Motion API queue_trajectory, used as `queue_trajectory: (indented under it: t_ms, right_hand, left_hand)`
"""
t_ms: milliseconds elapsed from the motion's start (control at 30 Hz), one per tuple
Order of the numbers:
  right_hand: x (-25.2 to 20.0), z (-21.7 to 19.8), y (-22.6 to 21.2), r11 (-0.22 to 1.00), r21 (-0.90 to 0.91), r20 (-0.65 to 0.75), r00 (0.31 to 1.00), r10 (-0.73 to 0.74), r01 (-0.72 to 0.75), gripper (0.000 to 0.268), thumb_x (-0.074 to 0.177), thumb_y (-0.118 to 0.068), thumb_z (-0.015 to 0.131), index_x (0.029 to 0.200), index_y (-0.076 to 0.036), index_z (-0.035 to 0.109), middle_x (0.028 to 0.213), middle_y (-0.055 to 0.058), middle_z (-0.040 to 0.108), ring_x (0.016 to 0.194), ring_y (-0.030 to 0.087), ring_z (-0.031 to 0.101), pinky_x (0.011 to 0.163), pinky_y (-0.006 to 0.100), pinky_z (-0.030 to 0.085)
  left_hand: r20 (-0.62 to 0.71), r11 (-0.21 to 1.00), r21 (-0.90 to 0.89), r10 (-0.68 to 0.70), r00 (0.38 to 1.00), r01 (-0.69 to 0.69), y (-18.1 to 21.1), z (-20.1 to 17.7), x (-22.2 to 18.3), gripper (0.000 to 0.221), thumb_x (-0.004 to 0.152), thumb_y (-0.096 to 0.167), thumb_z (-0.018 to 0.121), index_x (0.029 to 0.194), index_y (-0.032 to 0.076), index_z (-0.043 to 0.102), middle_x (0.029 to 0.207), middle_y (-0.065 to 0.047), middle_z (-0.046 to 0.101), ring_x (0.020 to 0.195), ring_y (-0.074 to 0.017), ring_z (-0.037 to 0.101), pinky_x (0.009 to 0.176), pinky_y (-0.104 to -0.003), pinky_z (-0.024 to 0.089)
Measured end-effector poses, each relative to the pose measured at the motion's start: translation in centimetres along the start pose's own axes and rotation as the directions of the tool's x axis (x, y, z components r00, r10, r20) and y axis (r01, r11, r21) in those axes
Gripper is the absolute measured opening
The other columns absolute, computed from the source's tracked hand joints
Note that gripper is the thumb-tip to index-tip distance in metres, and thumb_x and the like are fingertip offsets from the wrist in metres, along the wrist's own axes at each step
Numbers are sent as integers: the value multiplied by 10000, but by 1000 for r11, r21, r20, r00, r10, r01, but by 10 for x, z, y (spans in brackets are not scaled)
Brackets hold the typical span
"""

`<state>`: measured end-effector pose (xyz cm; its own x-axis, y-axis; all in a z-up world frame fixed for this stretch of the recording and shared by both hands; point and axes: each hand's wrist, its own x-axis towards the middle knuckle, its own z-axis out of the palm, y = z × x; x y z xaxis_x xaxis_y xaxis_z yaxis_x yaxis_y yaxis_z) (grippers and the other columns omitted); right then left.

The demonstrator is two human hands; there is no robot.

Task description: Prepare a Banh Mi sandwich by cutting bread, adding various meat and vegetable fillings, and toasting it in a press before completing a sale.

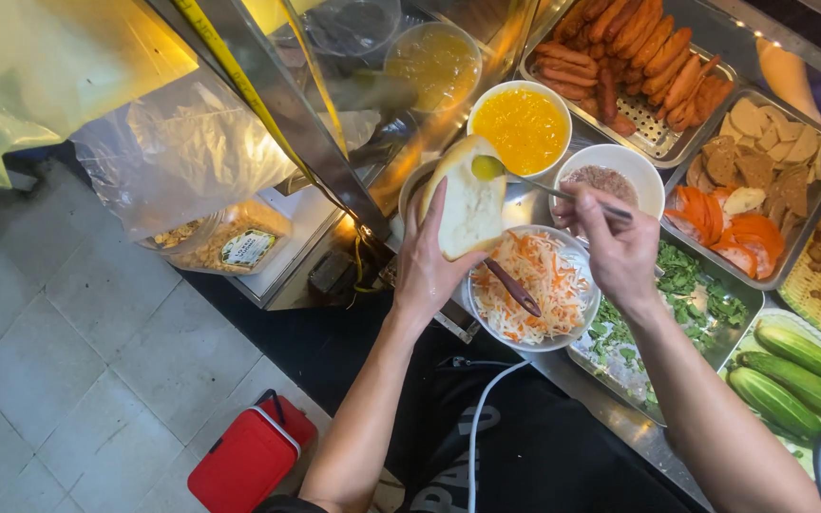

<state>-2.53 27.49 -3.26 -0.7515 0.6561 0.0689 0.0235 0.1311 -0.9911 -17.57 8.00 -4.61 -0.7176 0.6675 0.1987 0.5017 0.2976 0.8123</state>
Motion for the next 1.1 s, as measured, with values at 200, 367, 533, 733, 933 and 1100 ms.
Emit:
queue_trajectory:
  t_ms: [200,367,533,733,933,1100]
  right_hand:
    - [-30,-13,13,564,-533,461,775,-432,631,255,958,-77,664,1187,-22,763,1062,189,770,834,225,716,674,299,597]
    - [-47,-33,-2,829,-344,403,867,-294,441,199,1025,-163,606,1128,-65,746,965,114,768,851,189,754,764,296,612]
    - [3,-42,-16,951,-306,77,997,-24,46,237,1095,-182,565,1203,-57,735,995,112,769,834,170,739,721,276,631]
    - [-12,-16,0,704,-583,181,910,-373,405,187,1098,-95,634,1241,-64,750,1059,131,765,888,183,735,748,281,609]
    - [-68,-10,1,580,-434,511,719,-472,689,304,957,-96,711,1261,-92,718,1097,89,732,965,171,680,757,305,615]
    - [-53,-29,5,742,-466,298,875,-381,482,193,1075,-94,590,1192,-90,742,1011,96,762,855,172,731,761,270,605]
  left_hand:
    - [88,994,-65,-81,993,87,25,2,7,1209,660,145,942,1620,180,207,1601,-256,289,1389,-427,485,1101,-445,515]
    - [-6,992,51,112,994,-112,16,-2,4,1244,627,129,944,1621,148,196,1577,-274,298,1434,-468,427,1155,-479,473]
    - [125,996,-19,92,988,-91,29,5,-9,1173,723,221,936,1628,148,192,1622,-284,258,1440,-428,437,1117,-422,500]
    - [34,990,45,133,991,-134,21,3,-11,1178,747,236,936,1646,136,183,1607,-267,291,1465,-450,420,1193,-480,455]
    - [-24,982,116,156,988,-152,10,-7,0,1237,674,118,925,1630,118,140,1594,-290,235,1500,-489,312,1233,-507,366]
    - [11,989,74,128,992,-128,-2,-8,-7,1216,685,38,889,1649,142,155,1641,-293,218,1524,-473,324,1246,-493,380]
